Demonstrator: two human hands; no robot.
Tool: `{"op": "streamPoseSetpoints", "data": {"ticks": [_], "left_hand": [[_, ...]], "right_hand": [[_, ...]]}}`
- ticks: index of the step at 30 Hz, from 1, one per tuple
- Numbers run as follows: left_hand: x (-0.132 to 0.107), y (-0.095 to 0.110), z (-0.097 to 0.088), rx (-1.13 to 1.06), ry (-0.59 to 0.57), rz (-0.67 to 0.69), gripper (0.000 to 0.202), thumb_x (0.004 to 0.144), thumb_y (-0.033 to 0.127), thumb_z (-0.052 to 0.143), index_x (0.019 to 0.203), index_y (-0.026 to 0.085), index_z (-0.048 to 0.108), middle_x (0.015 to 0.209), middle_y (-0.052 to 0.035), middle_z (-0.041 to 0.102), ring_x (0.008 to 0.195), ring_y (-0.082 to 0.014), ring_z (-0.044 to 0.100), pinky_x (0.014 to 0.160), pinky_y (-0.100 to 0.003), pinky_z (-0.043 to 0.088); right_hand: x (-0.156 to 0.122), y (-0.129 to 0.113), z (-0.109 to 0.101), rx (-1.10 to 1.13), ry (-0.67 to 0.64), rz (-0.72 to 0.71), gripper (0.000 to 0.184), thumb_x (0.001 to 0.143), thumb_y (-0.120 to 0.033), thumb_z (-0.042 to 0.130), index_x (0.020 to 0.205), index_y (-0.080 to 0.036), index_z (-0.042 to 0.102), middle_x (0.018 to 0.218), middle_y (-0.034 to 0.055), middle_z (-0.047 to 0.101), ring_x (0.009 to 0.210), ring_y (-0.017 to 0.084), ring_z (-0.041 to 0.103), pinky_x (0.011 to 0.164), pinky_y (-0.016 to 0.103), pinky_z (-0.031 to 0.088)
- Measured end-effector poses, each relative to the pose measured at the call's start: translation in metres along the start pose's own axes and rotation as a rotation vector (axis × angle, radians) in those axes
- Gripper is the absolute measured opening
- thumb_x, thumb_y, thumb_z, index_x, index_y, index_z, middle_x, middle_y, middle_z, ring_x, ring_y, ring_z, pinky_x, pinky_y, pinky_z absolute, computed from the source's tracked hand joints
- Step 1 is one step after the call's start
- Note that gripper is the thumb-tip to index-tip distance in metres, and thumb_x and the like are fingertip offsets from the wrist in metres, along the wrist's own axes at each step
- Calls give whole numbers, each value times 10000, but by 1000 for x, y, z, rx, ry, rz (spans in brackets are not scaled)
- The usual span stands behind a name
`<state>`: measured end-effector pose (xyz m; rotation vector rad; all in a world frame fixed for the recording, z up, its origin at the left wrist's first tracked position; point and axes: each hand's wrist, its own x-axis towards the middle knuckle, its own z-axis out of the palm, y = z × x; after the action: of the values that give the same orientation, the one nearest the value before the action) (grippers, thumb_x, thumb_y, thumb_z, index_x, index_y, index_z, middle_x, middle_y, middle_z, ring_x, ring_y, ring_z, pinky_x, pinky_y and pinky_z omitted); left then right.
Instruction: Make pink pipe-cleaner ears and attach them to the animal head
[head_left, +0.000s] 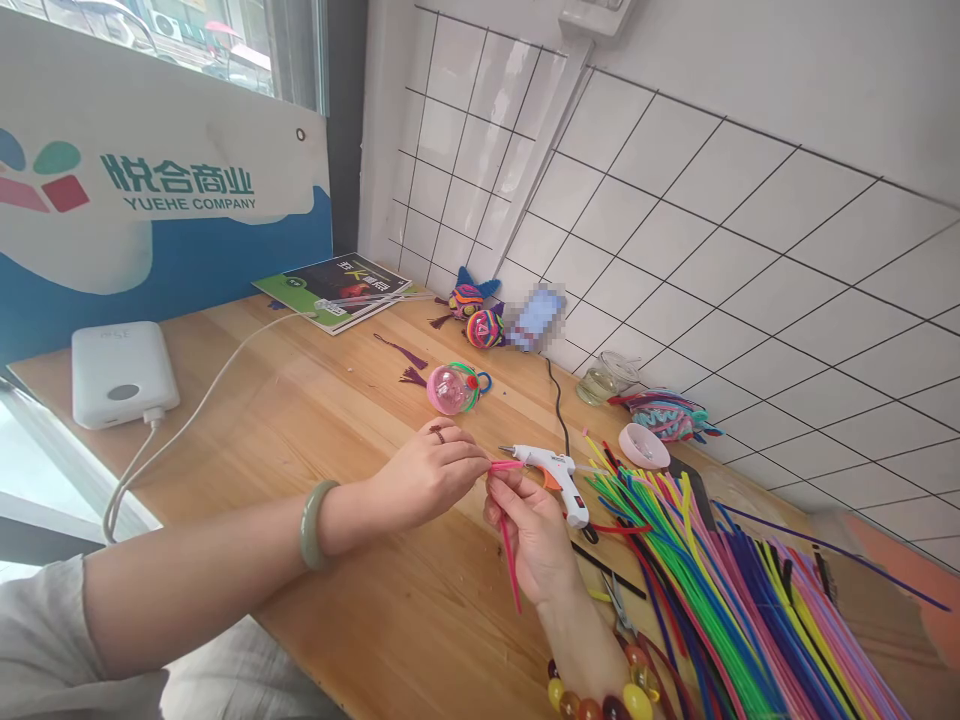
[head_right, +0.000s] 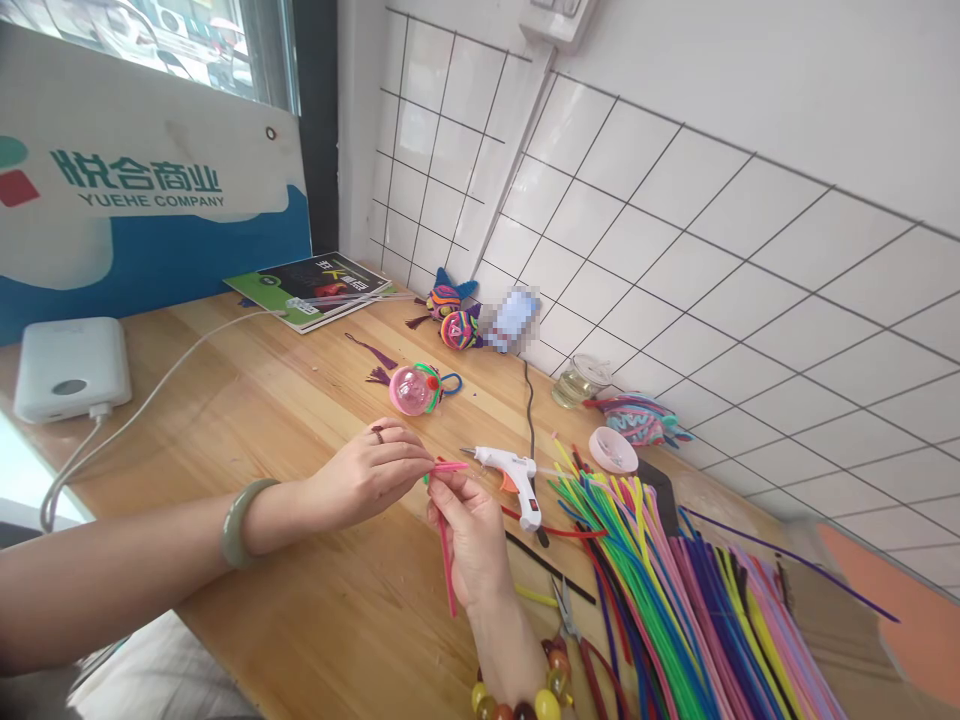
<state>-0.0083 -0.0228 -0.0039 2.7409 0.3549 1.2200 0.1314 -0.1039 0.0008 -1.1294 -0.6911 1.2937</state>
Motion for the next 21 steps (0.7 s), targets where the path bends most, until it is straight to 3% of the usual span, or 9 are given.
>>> {"op": "streamPoseSetpoints", "data": {"ticks": [10, 21], "left_hand": [[1, 8, 2, -156, 62, -160, 153, 811, 151, 447, 869, 162, 588, 770, -55, 644, 749, -145, 571, 707, -292, 396], [-1, 12, 8, -293, 111, -299, 151, 798, 185, 476, 833, 163, 622, 722, -62, 645, 712, -153, 586, 699, -292, 427]], "right_hand": [[-3, -1, 5, 0, 70, 5, 171, 588, -250, 730, 710, -163, 649, 568, -37, 529, 500, 66, 435, 507, 203, 353], [-3, 1, 5, -16, 103, -25, 136, 612, -239, 717, 711, -164, 661, 600, -32, 546, 499, 58, 433, 512, 198, 354]]}}
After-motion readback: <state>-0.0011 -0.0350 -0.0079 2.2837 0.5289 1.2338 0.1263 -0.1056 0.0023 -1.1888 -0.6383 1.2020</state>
